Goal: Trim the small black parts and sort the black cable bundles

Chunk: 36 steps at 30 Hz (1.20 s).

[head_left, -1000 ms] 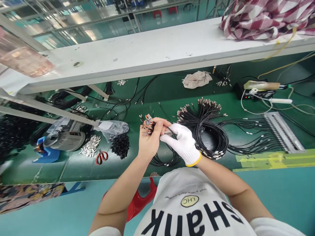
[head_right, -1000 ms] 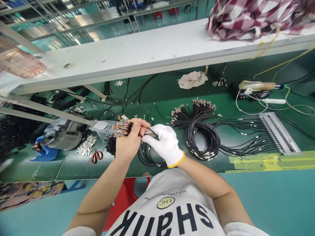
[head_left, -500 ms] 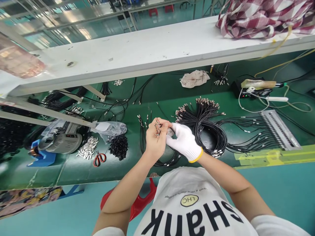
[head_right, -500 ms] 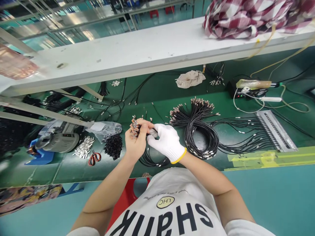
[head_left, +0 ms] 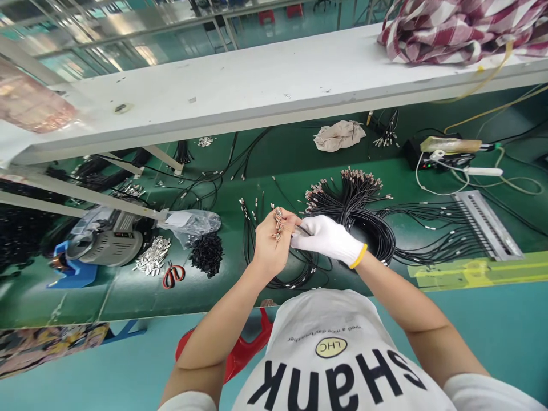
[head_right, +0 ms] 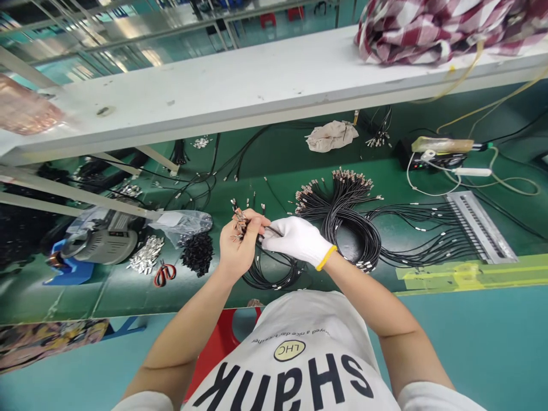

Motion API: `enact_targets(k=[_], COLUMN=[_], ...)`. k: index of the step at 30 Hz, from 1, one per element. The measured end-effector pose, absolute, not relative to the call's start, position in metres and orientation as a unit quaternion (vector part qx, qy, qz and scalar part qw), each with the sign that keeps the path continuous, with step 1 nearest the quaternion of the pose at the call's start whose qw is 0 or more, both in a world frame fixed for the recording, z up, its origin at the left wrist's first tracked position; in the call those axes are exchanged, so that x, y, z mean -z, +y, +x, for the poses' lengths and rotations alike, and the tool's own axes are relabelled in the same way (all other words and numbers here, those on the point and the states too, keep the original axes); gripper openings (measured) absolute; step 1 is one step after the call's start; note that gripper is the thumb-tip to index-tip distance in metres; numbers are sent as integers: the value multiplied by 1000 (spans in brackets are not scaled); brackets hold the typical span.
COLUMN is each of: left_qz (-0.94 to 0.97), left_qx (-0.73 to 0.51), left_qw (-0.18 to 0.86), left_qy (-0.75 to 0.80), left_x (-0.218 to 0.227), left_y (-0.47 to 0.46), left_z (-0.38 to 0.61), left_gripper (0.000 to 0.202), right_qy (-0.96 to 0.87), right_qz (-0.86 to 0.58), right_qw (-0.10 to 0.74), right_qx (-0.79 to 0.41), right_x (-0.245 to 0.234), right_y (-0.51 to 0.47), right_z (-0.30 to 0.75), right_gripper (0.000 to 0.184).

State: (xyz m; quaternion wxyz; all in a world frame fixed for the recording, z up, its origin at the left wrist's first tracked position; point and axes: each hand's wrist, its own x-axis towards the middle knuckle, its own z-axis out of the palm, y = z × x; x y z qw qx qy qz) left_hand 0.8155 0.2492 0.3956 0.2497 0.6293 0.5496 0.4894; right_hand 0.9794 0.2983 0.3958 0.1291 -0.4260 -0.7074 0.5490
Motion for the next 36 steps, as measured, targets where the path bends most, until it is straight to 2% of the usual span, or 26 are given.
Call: enact_targets(k=[5,9,16,19,25,32,36], left_qz=[633,631,604,600,603,577,586], left_qx=[-501,-512,-510,-507,-511,-549,-533], left_qw=[281,296,335,349,345,304,301], left_qy=[520,503,513,511,507,522,531], left_x=[-419,-431,-439,-441,-447,-459,-460], left_y=[250,250,246,244,242,248,248], left_z=[816,813,810,811,807,799,798], left_gripper=[34,33,40,42,40,42,44], right_qy=[-659,-637,-560,-590,-732,-601,-642], right_qz=[-314,-252,-143,-139,-239,-173,-199], right_qw=[149,155,79,62,58,111,127], right_qx=[-667,-712,-812,-793,-635,-772,-730], right_x=[-401,-412,-416,-418,-428,-428,-427], right_y=[312,316,326,330,326,313,308], right_z=[983,980,977,976,971,965,961], right_gripper=[27,23,24,29,43,37,34])
